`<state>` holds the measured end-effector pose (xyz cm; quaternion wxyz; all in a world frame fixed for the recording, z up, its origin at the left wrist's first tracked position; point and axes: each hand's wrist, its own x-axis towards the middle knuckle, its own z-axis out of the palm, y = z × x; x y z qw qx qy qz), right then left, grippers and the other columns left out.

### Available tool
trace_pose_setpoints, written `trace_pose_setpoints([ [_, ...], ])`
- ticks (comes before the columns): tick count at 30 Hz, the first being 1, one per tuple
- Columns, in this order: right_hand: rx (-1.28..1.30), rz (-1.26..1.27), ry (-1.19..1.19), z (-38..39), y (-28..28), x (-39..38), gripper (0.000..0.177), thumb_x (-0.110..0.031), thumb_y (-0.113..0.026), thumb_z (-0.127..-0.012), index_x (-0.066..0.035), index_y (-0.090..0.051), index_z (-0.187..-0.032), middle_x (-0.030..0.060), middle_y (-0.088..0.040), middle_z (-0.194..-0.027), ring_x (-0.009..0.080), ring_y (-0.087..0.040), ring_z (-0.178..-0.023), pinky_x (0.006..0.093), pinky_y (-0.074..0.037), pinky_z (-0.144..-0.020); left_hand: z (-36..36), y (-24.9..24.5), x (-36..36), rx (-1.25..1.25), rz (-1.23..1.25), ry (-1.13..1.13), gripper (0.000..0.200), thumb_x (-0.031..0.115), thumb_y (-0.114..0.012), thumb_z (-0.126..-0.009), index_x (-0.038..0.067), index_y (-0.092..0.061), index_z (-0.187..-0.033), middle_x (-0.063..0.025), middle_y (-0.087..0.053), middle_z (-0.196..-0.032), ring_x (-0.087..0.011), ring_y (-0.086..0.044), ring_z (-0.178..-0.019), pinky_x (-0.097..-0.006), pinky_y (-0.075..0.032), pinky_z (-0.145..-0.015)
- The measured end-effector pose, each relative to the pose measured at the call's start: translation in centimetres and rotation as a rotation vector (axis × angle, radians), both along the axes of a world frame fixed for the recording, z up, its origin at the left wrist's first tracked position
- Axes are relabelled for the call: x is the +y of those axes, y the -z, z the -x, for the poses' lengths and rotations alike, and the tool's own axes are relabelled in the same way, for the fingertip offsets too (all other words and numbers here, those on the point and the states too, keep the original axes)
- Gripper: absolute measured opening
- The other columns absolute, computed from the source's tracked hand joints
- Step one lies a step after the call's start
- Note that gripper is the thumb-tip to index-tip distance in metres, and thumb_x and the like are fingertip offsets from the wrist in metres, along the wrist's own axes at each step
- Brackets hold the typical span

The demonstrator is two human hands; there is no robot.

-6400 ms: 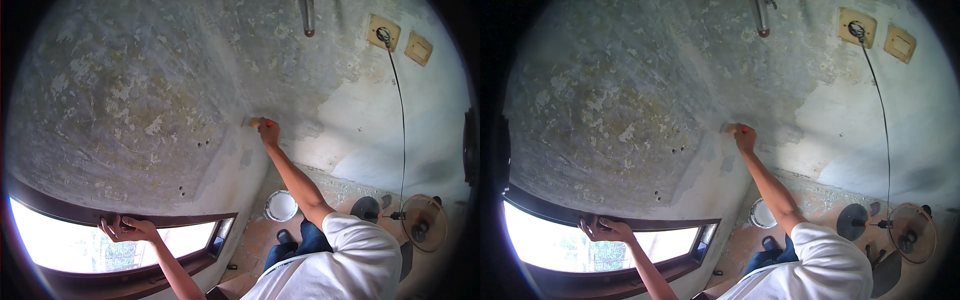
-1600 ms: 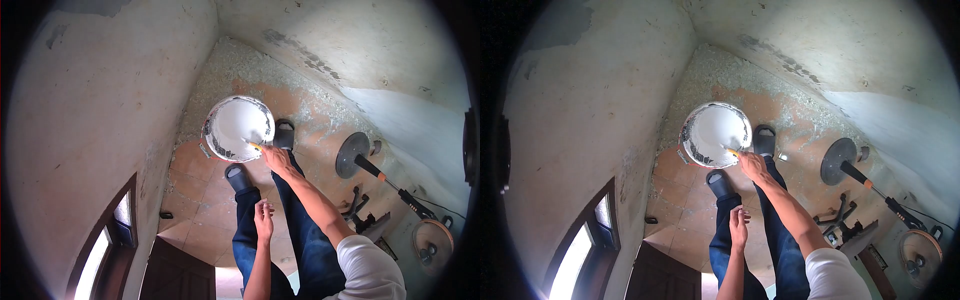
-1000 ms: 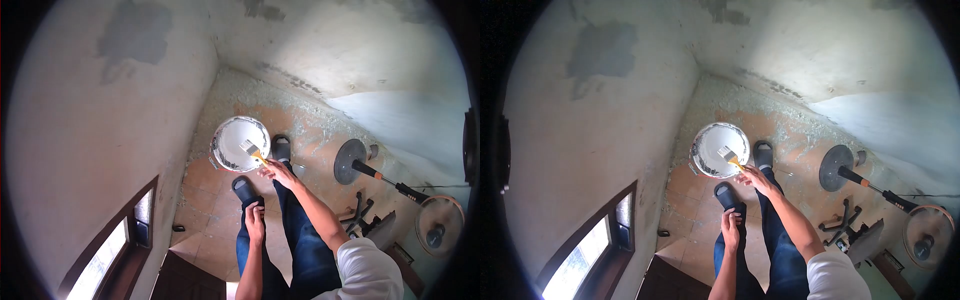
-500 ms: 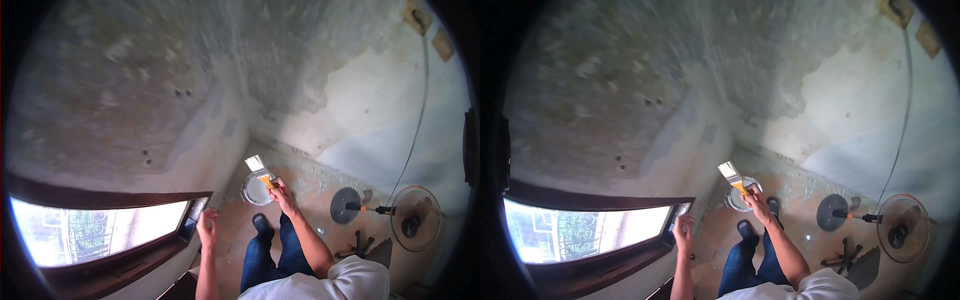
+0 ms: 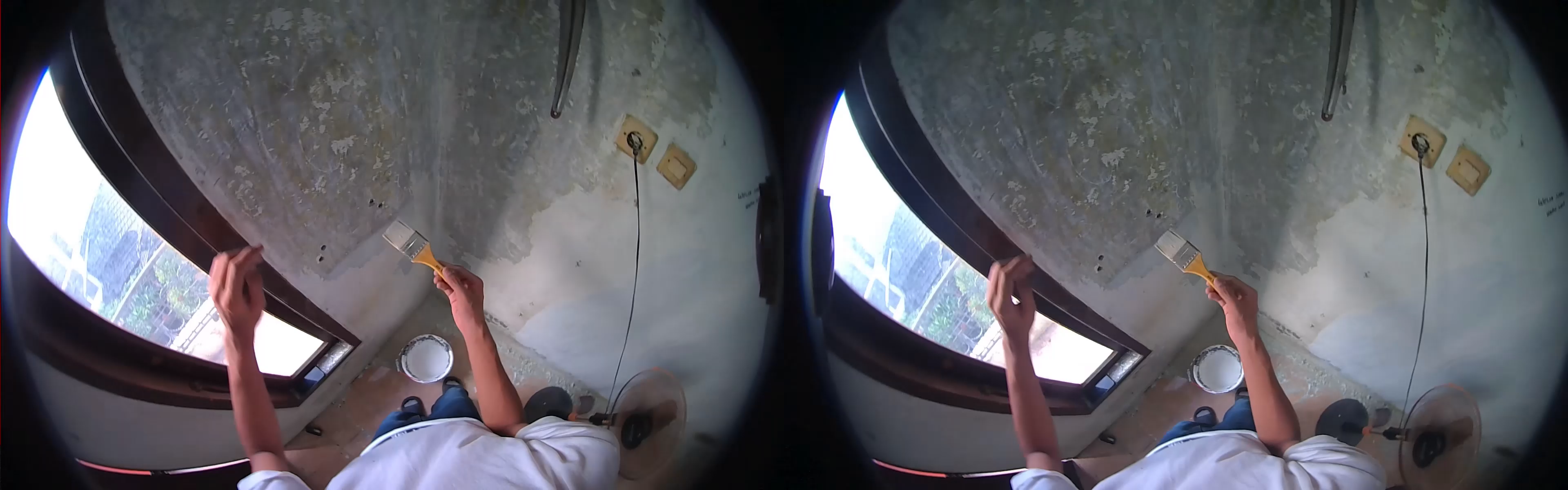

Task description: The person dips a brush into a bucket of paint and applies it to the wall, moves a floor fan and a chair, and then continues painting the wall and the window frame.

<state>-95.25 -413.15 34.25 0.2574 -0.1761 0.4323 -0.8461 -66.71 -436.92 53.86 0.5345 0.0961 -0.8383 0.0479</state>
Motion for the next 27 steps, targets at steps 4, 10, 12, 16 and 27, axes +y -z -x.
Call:
trace_pose_setpoints([
  [4, -0.171, 0.045, 0.119, 3.6, 1.7, -0.3, 0.021, -0.007, -0.075, -0.099, 0.008, -0.074, -0.115, 0.0107, -0.074, -0.106, 0.0197, -0.073, -0.097, 0.0314, -0.062, -0.097, 1.6, -5.8, -0.9, -0.093, 0.213, -0.154, 0.038, -0.010, -0.063, -0.077, 0.004, -0.073, -0.111, -0.0131, -0.070, -0.103, -0.0310, -0.067, -0.093, -0.0431, -0.052, -0.082],
  [10, 0.046, 0.000, 0.288, 8.8, 2.7, -1.1, 0.027, -0.011, -0.072, -0.103, 0.008, -0.072, -0.121, 0.0103, -0.072, -0.108, 0.0199, -0.073, -0.097, 0.0330, -0.062, -0.099, 5.1, -9.6, -3.5, -0.109, 0.430, -0.350, 0.037, -0.003, -0.069, -0.080, 0.012, -0.075, -0.114, -0.0062, -0.069, -0.119, -0.0285, -0.064, -0.111, -0.0444, -0.047, -0.101],
  [12, 0.089, -0.034, 0.245, 10.7, 3.5, -1.7, 0.027, -0.011, -0.071, -0.104, 0.008, -0.072, -0.123, 0.0106, -0.073, -0.109, 0.0203, -0.073, -0.099, 0.0331, -0.061, -0.100, 5.8, -9.2, -4.7, -0.084, 0.435, -0.470, 0.038, 0.004, -0.072, -0.080, 0.017, -0.075, -0.116, -0.0024, -0.068, -0.128, -0.0269, -0.060, -0.122, -0.0446, -0.040, -0.110],
  [16, 0.290, 0.027, 0.215, 13.2, 4.5, -4.6, 0.028, -0.011, -0.067, -0.106, 0.007, -0.071, -0.127, 0.0124, -0.073, -0.114, 0.0204, -0.072, -0.105, 0.0349, -0.060, -0.099, 5.5, -8.3, -5.3, -0.094, 0.439, -0.522, 0.038, 0.010, -0.074, -0.080, 0.018, -0.076, -0.117, -0.0022, -0.068, -0.131, -0.0262, -0.059, -0.124, -0.0459, -0.037, -0.113],
  [27, 0.768, -0.211, 0.191, 8.3, 8.0, -10.7, 0.031, -0.005, -0.074, -0.095, -0.003, -0.075, -0.126, 0.0150, -0.079, -0.112, 0.0234, -0.077, -0.096, 0.0335, -0.059, -0.084, 6.3, -8.2, -5.7, -0.067, 0.534, -0.495, 0.031, 0.006, -0.070, -0.079, 0.013, -0.078, -0.108, -0.0053, -0.074, -0.117, -0.0258, -0.065, -0.116, -0.0416, -0.041, -0.105],
])
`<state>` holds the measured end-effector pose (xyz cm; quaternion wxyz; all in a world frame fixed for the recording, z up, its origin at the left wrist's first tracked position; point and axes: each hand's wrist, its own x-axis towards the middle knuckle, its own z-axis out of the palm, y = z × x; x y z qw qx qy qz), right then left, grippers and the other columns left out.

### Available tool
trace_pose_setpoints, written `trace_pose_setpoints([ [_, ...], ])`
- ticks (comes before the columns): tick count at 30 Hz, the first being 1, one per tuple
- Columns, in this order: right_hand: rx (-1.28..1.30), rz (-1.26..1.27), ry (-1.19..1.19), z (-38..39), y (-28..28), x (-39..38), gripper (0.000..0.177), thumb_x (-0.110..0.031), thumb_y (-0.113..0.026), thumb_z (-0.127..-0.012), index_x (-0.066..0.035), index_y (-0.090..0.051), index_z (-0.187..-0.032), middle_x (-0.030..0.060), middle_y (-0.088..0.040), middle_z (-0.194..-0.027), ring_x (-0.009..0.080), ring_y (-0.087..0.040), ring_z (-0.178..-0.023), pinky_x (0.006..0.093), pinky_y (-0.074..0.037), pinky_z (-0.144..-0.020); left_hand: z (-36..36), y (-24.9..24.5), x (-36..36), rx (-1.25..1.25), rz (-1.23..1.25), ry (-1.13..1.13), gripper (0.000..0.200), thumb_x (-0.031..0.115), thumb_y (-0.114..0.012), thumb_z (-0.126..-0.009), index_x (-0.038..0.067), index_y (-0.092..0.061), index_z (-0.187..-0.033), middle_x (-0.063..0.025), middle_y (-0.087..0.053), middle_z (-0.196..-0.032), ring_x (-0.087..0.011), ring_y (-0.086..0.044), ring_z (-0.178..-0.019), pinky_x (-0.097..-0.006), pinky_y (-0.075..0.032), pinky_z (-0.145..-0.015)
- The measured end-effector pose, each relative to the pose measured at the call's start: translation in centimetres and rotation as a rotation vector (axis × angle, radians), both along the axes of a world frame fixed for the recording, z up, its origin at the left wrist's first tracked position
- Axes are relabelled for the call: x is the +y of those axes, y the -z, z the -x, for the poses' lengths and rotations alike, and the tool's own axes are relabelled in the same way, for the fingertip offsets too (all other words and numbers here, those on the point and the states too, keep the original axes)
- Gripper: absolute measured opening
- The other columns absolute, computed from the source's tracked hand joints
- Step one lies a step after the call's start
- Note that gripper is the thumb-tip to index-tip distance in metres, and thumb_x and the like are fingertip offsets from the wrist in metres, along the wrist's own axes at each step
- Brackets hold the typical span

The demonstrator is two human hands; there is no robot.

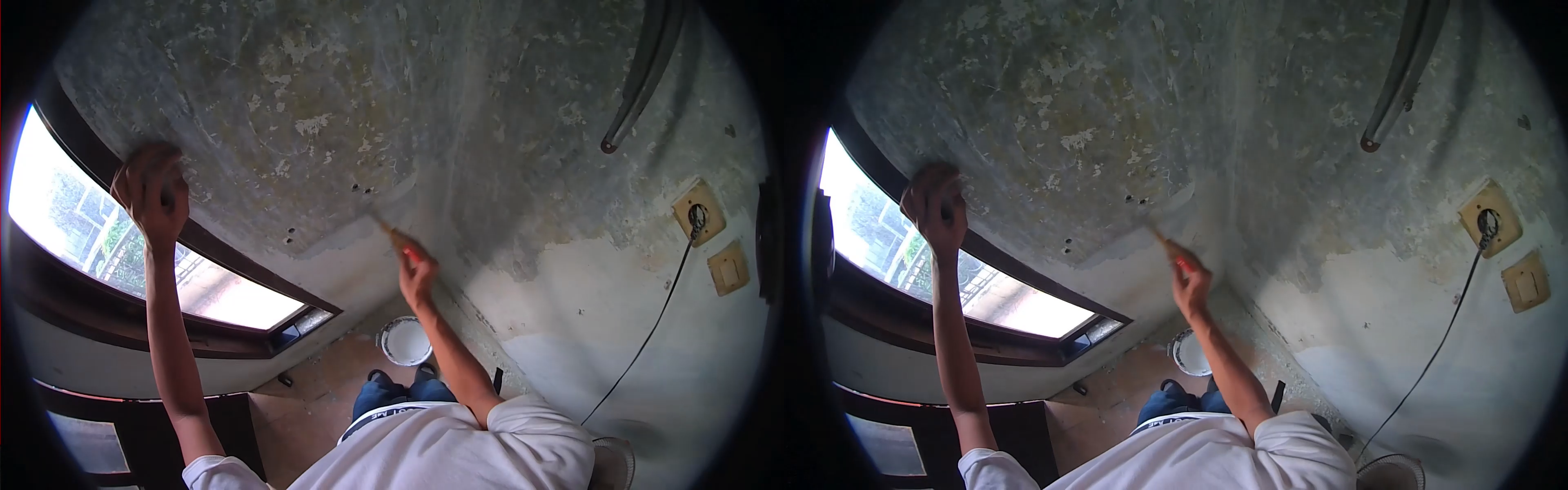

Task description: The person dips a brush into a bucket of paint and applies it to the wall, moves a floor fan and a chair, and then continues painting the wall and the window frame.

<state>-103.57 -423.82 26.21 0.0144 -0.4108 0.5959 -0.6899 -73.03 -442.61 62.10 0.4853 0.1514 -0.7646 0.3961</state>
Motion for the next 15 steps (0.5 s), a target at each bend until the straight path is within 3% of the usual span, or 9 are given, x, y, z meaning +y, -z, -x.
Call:
trace_pose_setpoints([
  [4, 0.017, 0.034, -0.280, -3.1, -1.4, 1.6, 0.028, -0.003, -0.071, -0.096, -0.003, -0.076, -0.123, 0.0136, -0.079, -0.107, 0.0253, -0.076, -0.089, 0.0336, -0.058, -0.080, -0.1, 0.0, -0.3, -0.001, 0.025, 0.015, 0.029, 0.006, -0.069, -0.079, 0.012, -0.078, -0.106, -0.0047, -0.075, -0.115, -0.0244, -0.067, -0.115, -0.0397, -0.042, -0.104],
  [6, 0.112, -0.022, -0.195, -0.8, -1.2, 0.9, 0.025, -0.004, -0.069, -0.098, -0.002, -0.075, -0.122, 0.0107, -0.079, -0.103, 0.0233, -0.075, -0.085, 0.0339, -0.058, -0.080, -0.4, -0.1, -0.4, -0.014, 0.018, 0.001, 0.030, 0.005, -0.069, -0.078, 0.012, -0.079, -0.106, -0.0046, -0.075, -0.115, -0.0238, -0.068, -0.114, -0.0391, -0.042, -0.103],
  [7, -0.013, -0.096, -0.123, 1.4, -0.2, 0.4, 0.022, -0.006, -0.068, -0.100, 0.000, -0.075, -0.121, 0.0096, -0.079, -0.103, 0.0200, -0.074, -0.088, 0.0325, -0.057, -0.081, -0.7, -0.1, -0.4, -0.029, 0.025, -0.004, 0.031, 0.004, -0.069, -0.078, 0.012, -0.079, -0.105, -0.0046, -0.076, -0.115, -0.0233, -0.068, -0.114, -0.0386, -0.043, -0.103],
  [10, -0.089, 0.099, 0.178, 7.8, 0.5, -0.3, 0.022, -0.010, -0.066, -0.104, 0.002, -0.074, -0.120, 0.0077, -0.078, -0.105, 0.0143, -0.070, -0.093, 0.0303, -0.054, -0.083, -0.5, 0.1, -0.4, -0.005, 0.024, -0.007, 0.033, 0.003, -0.069, -0.075, 0.013, -0.079, -0.105, -0.0045, -0.076, -0.115, -0.0225, -0.068, -0.113, -0.0380, -0.044, -0.101],
  [11, -0.086, 0.093, 0.159, 8.4, -0.3, -0.2, 0.022, -0.010, -0.066, -0.104, 0.002, -0.074, -0.120, 0.0077, -0.078, -0.105, 0.0143, -0.070, -0.093, 0.0303, -0.054, -0.083, -0.7, 0.0, -0.5, -0.016, 0.037, 0.010, 0.033, 0.002, -0.070, -0.074, 0.014, -0.080, -0.104, -0.0043, -0.076, -0.115, -0.0227, -0.068, -0.112, -0.0378, -0.044, -0.100],
  [13, -0.289, 0.341, 0.225, 8.2, -2.4, 0.3, 0.021, -0.008, -0.065, -0.104, 0.002, -0.074, -0.119, 0.0096, -0.076, -0.107, 0.0153, -0.068, -0.095, 0.0307, -0.052, -0.085, -0.7, 0.0, -0.6, -0.006, 0.042, -0.010, 0.033, 0.003, -0.070, -0.074, 0.014, -0.080, -0.103, -0.0043, -0.076, -0.115, -0.0228, -0.068, -0.112, -0.0377, -0.044, -0.100],
  [14, -0.288, 0.325, 0.209, 7.2, -1.3, 0.1, 0.021, -0.008, -0.065, -0.104, 0.002, -0.074, -0.119, 0.0096, -0.076, -0.107, 0.0153, -0.068, -0.095, 0.0307, -0.052, -0.085, -0.7, 0.1, -0.5, 0.003, 0.052, -0.008, 0.033, 0.003, -0.070, -0.074, 0.015, -0.080, -0.103, -0.0044, -0.076, -0.115, -0.0229, -0.069, -0.111, -0.0377, -0.044, -0.100],
  [15, -0.208, 0.133, 0.161, 5.3, 0.5, -0.3, 0.021, -0.008, -0.066, -0.103, 0.002, -0.075, -0.120, 0.0105, -0.077, -0.110, 0.0183, -0.070, -0.098, 0.0320, -0.053, -0.088, -0.7, 0.0, -0.5, -0.002, 0.047, 0.002, 0.031, 0.003, -0.071, -0.074, 0.016, -0.080, -0.102, -0.0038, -0.076, -0.115, -0.0226, -0.069, -0.110, -0.0374, -0.045, -0.100],
])
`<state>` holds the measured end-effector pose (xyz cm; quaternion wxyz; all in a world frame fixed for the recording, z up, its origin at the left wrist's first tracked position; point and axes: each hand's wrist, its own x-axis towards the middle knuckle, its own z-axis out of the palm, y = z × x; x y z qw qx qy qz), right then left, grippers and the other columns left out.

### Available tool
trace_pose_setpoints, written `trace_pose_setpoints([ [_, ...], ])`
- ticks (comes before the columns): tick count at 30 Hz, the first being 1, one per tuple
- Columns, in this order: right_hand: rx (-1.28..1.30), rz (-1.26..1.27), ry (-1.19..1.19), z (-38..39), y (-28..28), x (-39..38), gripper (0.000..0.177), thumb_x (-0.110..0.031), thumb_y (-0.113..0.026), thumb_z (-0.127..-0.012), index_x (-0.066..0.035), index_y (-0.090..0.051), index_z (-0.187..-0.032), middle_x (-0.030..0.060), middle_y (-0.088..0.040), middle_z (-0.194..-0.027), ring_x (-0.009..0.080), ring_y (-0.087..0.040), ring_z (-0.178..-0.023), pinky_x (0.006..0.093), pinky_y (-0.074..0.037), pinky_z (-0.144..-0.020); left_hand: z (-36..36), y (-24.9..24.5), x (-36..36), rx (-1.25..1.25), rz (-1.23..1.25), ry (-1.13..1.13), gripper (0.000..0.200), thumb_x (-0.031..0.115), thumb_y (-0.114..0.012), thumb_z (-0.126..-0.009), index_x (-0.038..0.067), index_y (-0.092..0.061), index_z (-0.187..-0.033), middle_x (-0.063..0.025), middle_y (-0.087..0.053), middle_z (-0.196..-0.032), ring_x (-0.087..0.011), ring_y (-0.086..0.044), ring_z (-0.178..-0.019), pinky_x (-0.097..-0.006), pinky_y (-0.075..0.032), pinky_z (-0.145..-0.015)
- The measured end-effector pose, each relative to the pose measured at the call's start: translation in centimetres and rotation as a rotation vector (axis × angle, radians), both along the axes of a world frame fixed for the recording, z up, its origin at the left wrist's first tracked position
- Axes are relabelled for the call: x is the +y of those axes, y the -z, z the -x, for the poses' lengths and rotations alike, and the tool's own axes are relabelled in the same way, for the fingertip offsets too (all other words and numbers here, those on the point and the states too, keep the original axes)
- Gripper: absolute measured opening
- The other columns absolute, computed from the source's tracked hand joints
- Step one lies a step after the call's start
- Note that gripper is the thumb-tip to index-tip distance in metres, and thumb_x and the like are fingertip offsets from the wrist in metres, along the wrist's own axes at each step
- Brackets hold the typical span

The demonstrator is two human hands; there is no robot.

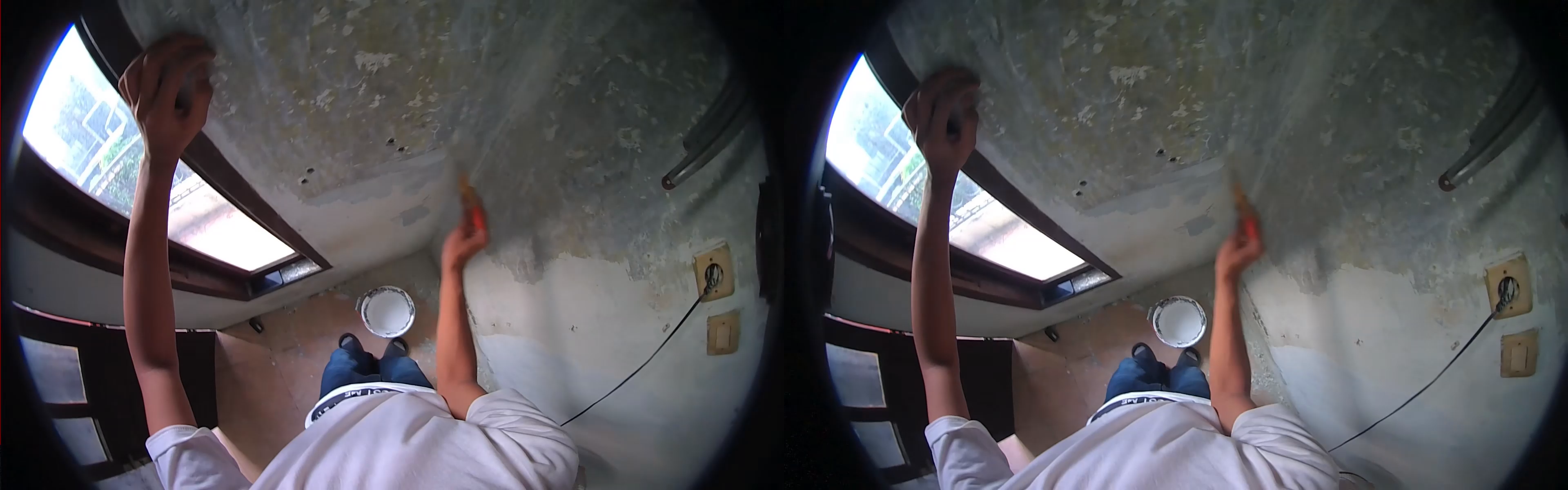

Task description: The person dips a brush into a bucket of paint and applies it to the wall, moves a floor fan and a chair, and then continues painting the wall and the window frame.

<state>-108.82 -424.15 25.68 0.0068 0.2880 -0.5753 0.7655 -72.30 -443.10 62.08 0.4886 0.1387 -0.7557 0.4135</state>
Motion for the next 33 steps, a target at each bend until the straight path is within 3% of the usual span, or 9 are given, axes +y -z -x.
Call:
trace_pose_setpoints([
  [1, 0.072, -0.190, -0.061, -2.1, 1.3, -0.2, 0.021, -0.008, -0.067, -0.103, 0.003, -0.075, -0.120, 0.0114, -0.077, -0.113, 0.0213, -0.072, -0.102, 0.0334, -0.055, -0.091, -0.1, 0.1, -0.2, 0.003, -0.013, -0.010, 0.031, 0.003, -0.071, -0.074, 0.016, -0.080, -0.102, -0.0038, -0.076, -0.115, -0.0226, -0.069, -0.110, -0.0374, -0.045, -0.100],
  [8, 0.330, -0.035, -0.515, -11.5, -0.1, 0.8, 0.028, -0.011, -0.072, -0.101, -0.001, -0.073, -0.128, 0.0112, -0.079, -0.114, 0.0222, -0.075, -0.101, 0.0333, -0.057, -0.092, 0.5, -0.2, 0.4, -0.002, 0.033, 0.006, 0.028, 0.003, -0.074, -0.076, 0.016, -0.080, -0.100, -0.0015, -0.076, -0.114, -0.0204, -0.068, -0.108, -0.0359, -0.045, -0.098],
  [12, -0.004, -0.277, -0.206, -3.8, 3.1, 0.6, 0.027, -0.018, -0.070, -0.105, 0.003, -0.075, -0.119, 0.0096, -0.078, -0.109, 0.0188, -0.070, -0.093, 0.0333, -0.055, -0.082, 0.3, 0.0, 0.0, -0.013, 0.038, 0.037, 0.029, 0.004, -0.075, -0.074, 0.017, -0.080, -0.100, -0.0008, -0.076, -0.114, -0.0195, -0.068, -0.108, -0.0357, -0.044, -0.099],
  [14, 0.079, 0.111, 0.002, -3.0, -1.4, -0.4, 0.026, -0.019, -0.071, -0.105, 0.005, -0.074, -0.115, 0.0080, -0.077, -0.108, 0.0156, -0.066, -0.086, 0.0326, -0.052, -0.075, 0.1, 0.3, -1.4, -0.015, 0.030, 0.108, 0.032, 0.002, -0.069, -0.071, 0.014, -0.076, -0.099, -0.0057, -0.073, -0.109, -0.0253, -0.067, -0.106, -0.0401, -0.043, -0.099],
  [17, 0.002, -0.095, -0.008, -5.8, 0.6, -0.2, 0.025, -0.018, -0.069, -0.106, 0.004, -0.073, -0.117, 0.0080, -0.077, -0.114, 0.0172, -0.067, -0.088, 0.0329, -0.054, -0.079, 0.5, 0.0, -0.7, -0.027, 0.057, 0.194, 0.036, -0.003, -0.062, -0.064, 0.010, -0.071, -0.096, -0.0110, -0.069, -0.097, -0.0316, -0.064, -0.099, -0.0429, -0.041, -0.096],
  [20, 0.281, -0.081, -0.221, -14.2, -0.9, -1.0, 0.023, -0.012, -0.070, -0.104, 0.001, -0.074, -0.123, 0.0125, -0.078, -0.117, 0.0230, -0.075, -0.105, 0.0336, -0.057, -0.093, 0.5, 0.0, 0.1, -0.035, 0.051, 0.068, 0.031, 0.004, -0.069, -0.070, 0.010, -0.071, -0.100, -0.0096, -0.069, -0.111, -0.0302, -0.065, -0.111, -0.0438, -0.044, -0.101],
  [22, 0.205, -0.027, -0.391, -17.2, -1.3, -1.0, 0.025, -0.007, -0.073, -0.100, -0.003, -0.075, -0.124, 0.0148, -0.078, -0.121, 0.0263, -0.076, -0.109, 0.0359, -0.058, -0.096, 0.6, -0.1, 0.2, -0.011, 0.039, 0.061, 0.031, 0.005, -0.075, -0.073, 0.017, -0.080, -0.100, -0.0002, -0.077, -0.113, -0.0191, -0.068, -0.108, -0.0354, -0.044, -0.100],
  [26, 0.112, -0.001, -0.569, -16.3, -1.5, -0.5, 0.024, -0.007, -0.071, -0.101, 0.000, -0.075, -0.124, 0.0135, -0.078, -0.122, 0.0254, -0.076, -0.108, 0.0357, -0.059, -0.094, 0.5, -0.1, -0.3, -0.015, 0.036, 0.064, 0.030, 0.006, -0.075, -0.072, 0.018, -0.080, -0.100, 0.0001, -0.076, -0.114, -0.0190, -0.068, -0.109, -0.0356, -0.043, -0.100],
  [33, 0.107, -0.067, -0.103, -8.7, -1.3, 0.2, 0.027, -0.008, -0.064, -0.106, 0.004, -0.072, -0.128, 0.0152, -0.076, -0.122, 0.0232, -0.073, -0.108, 0.0333, -0.058, -0.091, 1.0, 0.0, 0.4, 0.015, 0.029, 0.045, 0.030, 0.006, -0.077, -0.072, 0.019, -0.079, -0.099, 0.0012, -0.075, -0.114, -0.0189, -0.067, -0.106, -0.0358, -0.043, -0.098],
])
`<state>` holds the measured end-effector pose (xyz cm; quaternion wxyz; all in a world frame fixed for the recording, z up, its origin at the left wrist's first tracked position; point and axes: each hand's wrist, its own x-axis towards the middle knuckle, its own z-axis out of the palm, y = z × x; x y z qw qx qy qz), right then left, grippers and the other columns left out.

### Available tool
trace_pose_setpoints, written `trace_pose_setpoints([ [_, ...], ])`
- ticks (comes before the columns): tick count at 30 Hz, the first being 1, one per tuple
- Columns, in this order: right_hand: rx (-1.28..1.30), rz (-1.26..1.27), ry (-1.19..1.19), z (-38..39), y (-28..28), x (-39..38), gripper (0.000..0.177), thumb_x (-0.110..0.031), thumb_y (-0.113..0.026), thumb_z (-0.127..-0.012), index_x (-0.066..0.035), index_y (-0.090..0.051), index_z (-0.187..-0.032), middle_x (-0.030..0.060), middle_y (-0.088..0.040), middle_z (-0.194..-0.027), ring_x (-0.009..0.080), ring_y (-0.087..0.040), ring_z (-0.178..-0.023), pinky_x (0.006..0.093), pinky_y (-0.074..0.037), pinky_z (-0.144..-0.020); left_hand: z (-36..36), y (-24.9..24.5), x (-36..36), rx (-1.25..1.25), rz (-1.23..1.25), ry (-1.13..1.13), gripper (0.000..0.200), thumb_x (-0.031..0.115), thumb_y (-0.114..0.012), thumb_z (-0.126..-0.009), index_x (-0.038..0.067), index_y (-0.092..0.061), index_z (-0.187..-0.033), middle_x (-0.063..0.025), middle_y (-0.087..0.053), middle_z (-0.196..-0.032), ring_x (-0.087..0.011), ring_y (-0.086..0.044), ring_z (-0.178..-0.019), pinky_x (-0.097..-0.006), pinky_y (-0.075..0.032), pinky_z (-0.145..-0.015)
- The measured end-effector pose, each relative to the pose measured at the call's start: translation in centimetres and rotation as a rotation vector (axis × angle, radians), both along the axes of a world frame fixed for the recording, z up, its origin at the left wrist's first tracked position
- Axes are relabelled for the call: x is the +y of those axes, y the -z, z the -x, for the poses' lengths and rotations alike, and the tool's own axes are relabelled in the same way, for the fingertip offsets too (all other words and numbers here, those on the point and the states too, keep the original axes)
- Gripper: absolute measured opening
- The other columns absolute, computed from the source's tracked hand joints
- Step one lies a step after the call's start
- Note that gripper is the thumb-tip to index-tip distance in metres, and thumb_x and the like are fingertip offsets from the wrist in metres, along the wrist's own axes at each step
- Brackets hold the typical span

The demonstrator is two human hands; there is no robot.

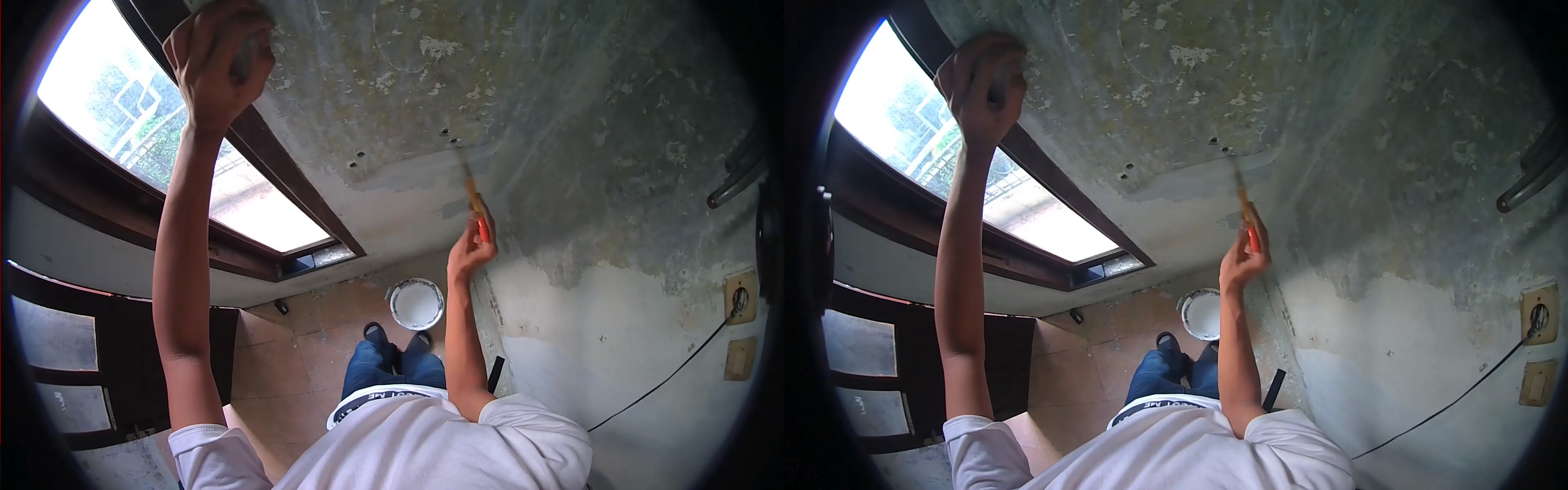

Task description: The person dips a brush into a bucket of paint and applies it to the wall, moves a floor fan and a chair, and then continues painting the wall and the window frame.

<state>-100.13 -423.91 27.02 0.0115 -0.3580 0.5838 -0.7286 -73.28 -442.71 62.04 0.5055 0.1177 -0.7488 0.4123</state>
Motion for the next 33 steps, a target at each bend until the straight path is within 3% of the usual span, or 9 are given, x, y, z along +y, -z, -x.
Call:
trace_pose_setpoints([
  [2, -0.041, 0.048, 0.088, -1.2, -0.5, 0.0, 0.027, -0.007, -0.065, -0.105, 0.004, -0.072, -0.129, 0.0155, -0.075, -0.124, 0.0229, -0.073, -0.110, 0.0335, -0.057, -0.093, -0.1, 0.1, 0.0, 0.010, -0.016, -0.015, 0.030, 0.006, -0.077, -0.072, 0.019, -0.079, -0.099, 0.0015, -0.075, -0.114, -0.0191, -0.067, -0.106, -0.0358, -0.043, -0.098],
  [6, 0.153, 0.019, -0.160, -10.7, -1.0, -1.1, 0.030, -0.004, -0.072, -0.100, -0.002, -0.073, -0.130, 0.0157, -0.076, -0.126, 0.0286, -0.075, -0.112, 0.0371, -0.059, -0.094, -0.1, 0.2, -0.5, -0.001, 0.001, -0.012, 0.030, 0.009, -0.079, -0.071, 0.020, -0.078, -0.099, 0.0014, -0.074, -0.115, -0.0200, -0.066, -0.110, -0.0362, -0.043, -0.098],
  [8, 0.086, 0.041, -0.286, -13.5, -1.5, -0.7, 0.032, -0.003, -0.074, -0.098, -0.003, -0.073, -0.130, 0.0159, -0.076, -0.125, 0.0311, -0.075, -0.113, 0.0378, -0.060, -0.096, -0.3, -0.1, -0.2, -0.013, 0.020, -0.024, 0.030, 0.010, -0.080, -0.071, 0.021, -0.077, -0.099, 0.0012, -0.073, -0.117, -0.0203, -0.065, -0.113, -0.0366, -0.043, -0.098],
  [11, 0.135, 0.075, -0.503, -14.8, -2.0, 0.6, 0.031, -0.003, -0.074, -0.098, -0.002, -0.074, -0.129, 0.0147, -0.077, -0.123, 0.0248, -0.074, -0.111, 0.0356, -0.058, -0.097, -0.3, 0.3, 0.5, -0.017, -0.034, -0.057, 0.032, 0.012, -0.080, -0.073, 0.022, -0.076, -0.103, 0.0012, -0.071, -0.121, -0.0215, -0.063, -0.118, -0.0393, -0.043, -0.098],
  [17, 0.058, 0.064, -0.192, -6.1, -0.5, -0.9, 0.026, -0.003, -0.068, -0.103, 0.003, -0.072, -0.128, 0.0148, -0.075, -0.123, 0.0225, -0.072, -0.110, 0.0346, -0.058, -0.096, -0.9, 3.4, -0.1, -0.063, -0.093, -0.138, 0.029, 0.018, -0.080, -0.082, 0.025, -0.075, -0.111, 0.0028, -0.063, -0.138, -0.0211, -0.056, -0.136, -0.0442, -0.039, -0.119],
  [21, 0.052, 0.110, 0.016, -4.5, -0.9, 0.4, 0.026, -0.001, -0.066, -0.104, 0.005, -0.072, -0.128, 0.0159, -0.075, -0.123, 0.0229, -0.072, -0.111, 0.0350, -0.058, -0.095, -0.6, 3.9, 0.0, -0.037, -0.090, -0.113, 0.031, 0.013, -0.080, -0.081, 0.021, -0.075, -0.111, 0.0017, -0.066, -0.136, -0.0235, -0.056, -0.137, -0.0441, -0.038, -0.117],
  [27, 0.096, 0.057, -0.285, -15.2, -1.0, -0.6, 0.033, -0.001, -0.075, -0.095, -0.004, -0.074, -0.128, 0.0140, -0.076, -0.123, 0.0305, -0.075, -0.114, 0.0377, -0.060, -0.095, -0.8, 3.9, -0.1, -0.045, -0.102, -0.110, 0.029, 0.014, -0.079, -0.081, 0.022, -0.075, -0.109, 0.0019, -0.066, -0.138, -0.0236, -0.055, -0.137, -0.0428, -0.039, -0.116],
  [30, -0.022, 0.058, -0.489, -15.6, -0.2, 0.2, 0.030, -0.001, -0.075, -0.096, -0.002, -0.075, -0.126, 0.0162, -0.077, -0.121, 0.0270, -0.076, -0.112, 0.0355, -0.059, -0.096, -0.9, 3.9, -0.2, -0.049, -0.111, -0.133, 0.026, 0.016, -0.078, -0.084, 0.024, -0.075, -0.109, 0.0040, -0.064, -0.139, -0.0195, -0.055, -0.138, -0.0431, -0.039, -0.118],
  [33, -0.082, 0.041, -0.374, -13.1, 0.6, 0.0, 0.027, -0.002, -0.073, -0.099, 0.001, -0.074, -0.126, 0.0151, -0.077, -0.122, 0.0232, -0.075, -0.109, 0.0340, -0.059, -0.094, -0.9, 4.0, -0.2, -0.036, -0.096, -0.142, 0.026, 0.016, -0.078, -0.083, 0.024, -0.074, -0.108, 0.0039, -0.064, -0.139, -0.0196, -0.055, -0.138, -0.0434, -0.040, -0.117],
])
